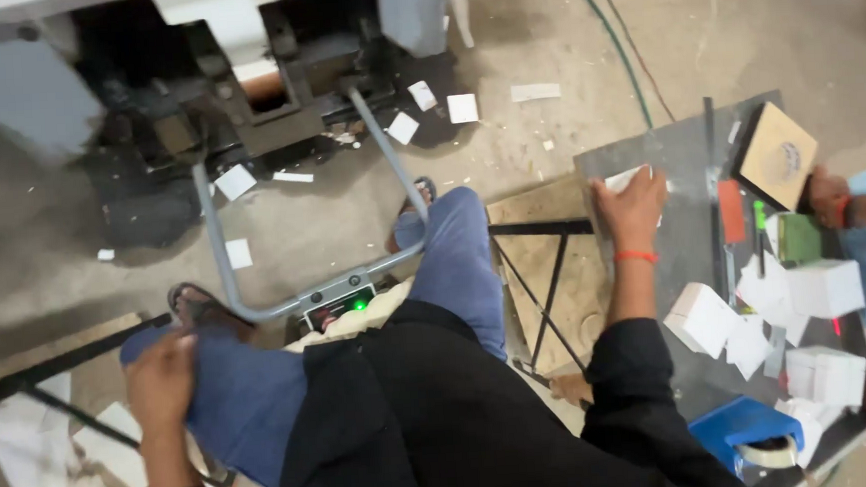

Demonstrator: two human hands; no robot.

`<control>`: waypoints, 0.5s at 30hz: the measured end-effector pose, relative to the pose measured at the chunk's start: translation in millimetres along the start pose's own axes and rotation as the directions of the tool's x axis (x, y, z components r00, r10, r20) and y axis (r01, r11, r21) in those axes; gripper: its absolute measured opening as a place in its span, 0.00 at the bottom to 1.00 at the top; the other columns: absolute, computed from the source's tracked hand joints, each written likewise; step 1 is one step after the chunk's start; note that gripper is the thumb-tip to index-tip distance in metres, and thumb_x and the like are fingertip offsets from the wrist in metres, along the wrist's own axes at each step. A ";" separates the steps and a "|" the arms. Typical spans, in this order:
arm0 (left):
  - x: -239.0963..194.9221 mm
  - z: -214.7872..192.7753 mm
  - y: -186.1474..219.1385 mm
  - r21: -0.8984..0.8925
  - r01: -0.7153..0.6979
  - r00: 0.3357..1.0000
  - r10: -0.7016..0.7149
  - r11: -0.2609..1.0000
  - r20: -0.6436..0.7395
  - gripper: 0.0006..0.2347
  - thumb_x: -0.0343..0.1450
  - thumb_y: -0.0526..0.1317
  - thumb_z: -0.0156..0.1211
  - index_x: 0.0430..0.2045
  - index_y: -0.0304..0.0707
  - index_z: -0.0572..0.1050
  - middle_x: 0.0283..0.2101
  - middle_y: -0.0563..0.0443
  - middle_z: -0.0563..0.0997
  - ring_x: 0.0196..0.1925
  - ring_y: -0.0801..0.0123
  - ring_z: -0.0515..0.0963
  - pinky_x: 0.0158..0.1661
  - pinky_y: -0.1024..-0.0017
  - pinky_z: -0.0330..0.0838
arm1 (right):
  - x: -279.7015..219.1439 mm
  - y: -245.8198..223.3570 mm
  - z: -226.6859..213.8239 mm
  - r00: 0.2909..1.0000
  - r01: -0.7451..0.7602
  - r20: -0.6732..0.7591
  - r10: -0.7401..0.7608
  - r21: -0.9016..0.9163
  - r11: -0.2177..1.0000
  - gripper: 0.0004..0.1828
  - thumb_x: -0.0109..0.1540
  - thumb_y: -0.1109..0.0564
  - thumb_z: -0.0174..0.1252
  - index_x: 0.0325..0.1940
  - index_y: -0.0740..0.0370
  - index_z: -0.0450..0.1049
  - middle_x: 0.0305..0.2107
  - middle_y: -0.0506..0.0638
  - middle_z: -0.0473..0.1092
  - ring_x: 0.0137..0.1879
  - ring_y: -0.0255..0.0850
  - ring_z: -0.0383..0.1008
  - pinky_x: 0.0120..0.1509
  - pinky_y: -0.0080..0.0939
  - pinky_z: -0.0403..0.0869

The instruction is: Placing small cards into an industrial press machine and removing them after processing.

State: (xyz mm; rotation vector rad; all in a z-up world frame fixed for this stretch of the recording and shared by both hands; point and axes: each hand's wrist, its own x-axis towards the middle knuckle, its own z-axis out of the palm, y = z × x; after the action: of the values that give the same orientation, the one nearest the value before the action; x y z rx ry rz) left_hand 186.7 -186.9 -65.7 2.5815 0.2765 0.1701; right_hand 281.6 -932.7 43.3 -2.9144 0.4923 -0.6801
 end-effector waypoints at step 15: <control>25.8 87.9 80.5 -0.333 0.087 0.828 0.118 0.939 0.548 0.15 0.72 0.45 0.59 0.49 0.38 0.79 0.48 0.40 0.84 0.52 0.53 0.83 0.53 0.65 0.74 | -32.1 41.1 6.9 0.997 -0.055 0.040 0.065 -0.208 0.976 0.08 0.56 0.57 0.60 0.28 0.66 0.75 0.29 0.66 0.73 0.38 0.65 0.74 0.42 0.62 0.72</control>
State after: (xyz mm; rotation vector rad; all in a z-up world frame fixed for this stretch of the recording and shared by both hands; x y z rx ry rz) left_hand 240.2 -292.1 -96.6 2.1581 -0.0020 -0.4978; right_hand 245.8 -960.4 16.7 -3.0845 0.6817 -0.5848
